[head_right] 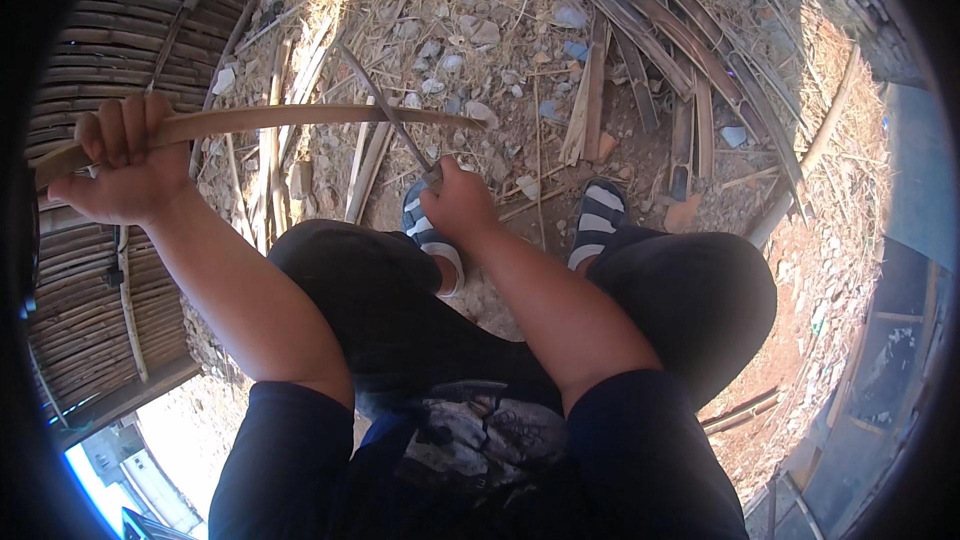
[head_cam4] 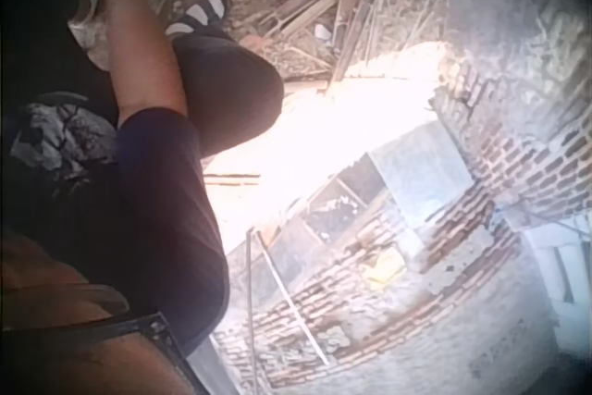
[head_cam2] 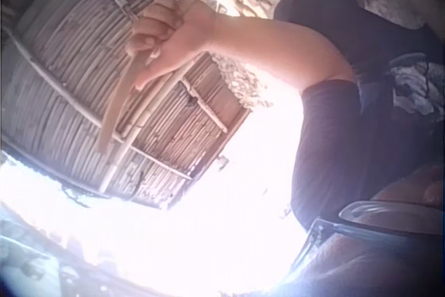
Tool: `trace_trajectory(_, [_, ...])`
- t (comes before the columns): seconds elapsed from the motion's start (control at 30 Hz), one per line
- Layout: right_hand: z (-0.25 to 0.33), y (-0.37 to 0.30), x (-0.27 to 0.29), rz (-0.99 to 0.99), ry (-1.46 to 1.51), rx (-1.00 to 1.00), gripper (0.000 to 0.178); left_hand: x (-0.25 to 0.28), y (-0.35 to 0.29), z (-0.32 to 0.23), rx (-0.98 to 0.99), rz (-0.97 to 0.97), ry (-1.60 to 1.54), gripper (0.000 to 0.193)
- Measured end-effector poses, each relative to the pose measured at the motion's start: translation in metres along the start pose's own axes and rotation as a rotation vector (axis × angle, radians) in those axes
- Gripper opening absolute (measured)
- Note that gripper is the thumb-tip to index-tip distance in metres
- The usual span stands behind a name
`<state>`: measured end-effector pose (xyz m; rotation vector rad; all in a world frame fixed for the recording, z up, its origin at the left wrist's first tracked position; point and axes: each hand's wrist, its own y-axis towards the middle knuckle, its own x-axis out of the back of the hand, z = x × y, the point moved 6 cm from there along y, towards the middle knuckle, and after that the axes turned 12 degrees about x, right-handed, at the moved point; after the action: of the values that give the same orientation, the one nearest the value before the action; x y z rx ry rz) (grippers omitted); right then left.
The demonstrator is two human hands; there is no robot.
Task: The person shaves a thin strip of wood using a machete, carefully smoothing the surface while holding the wood with one hand.
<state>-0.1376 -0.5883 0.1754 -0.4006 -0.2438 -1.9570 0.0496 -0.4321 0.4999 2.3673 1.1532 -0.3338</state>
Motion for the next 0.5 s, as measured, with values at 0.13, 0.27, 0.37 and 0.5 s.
trace_trajectory(0.13, [0.059, 0.014, 0.007, 0.021, 0.097, 0.185, 0.033, -0.008, 0.002, 0.004, 0.005, 0.11, -0.05, 0.075])
trace_trajectory(0.27, [0.085, 0.02, 0.007, 0.038, 0.067, 0.244, 0.043, -0.009, -0.001, 0.003, -0.043, 0.067, -0.02, 0.07])
trace_trajectory(0.37, [0.015, 0.011, -0.011, -0.04, -0.03, 0.028, 0.041, -0.013, -0.003, 0.002, -0.052, 0.004, 0.001, 0.071])
trace_trajectory(0.5, [-0.082, -0.006, -0.002, 0.001, -0.2, -0.179, 0.042, -0.02, 0.001, 0.007, -0.02, 0.13, -0.06, 0.072])
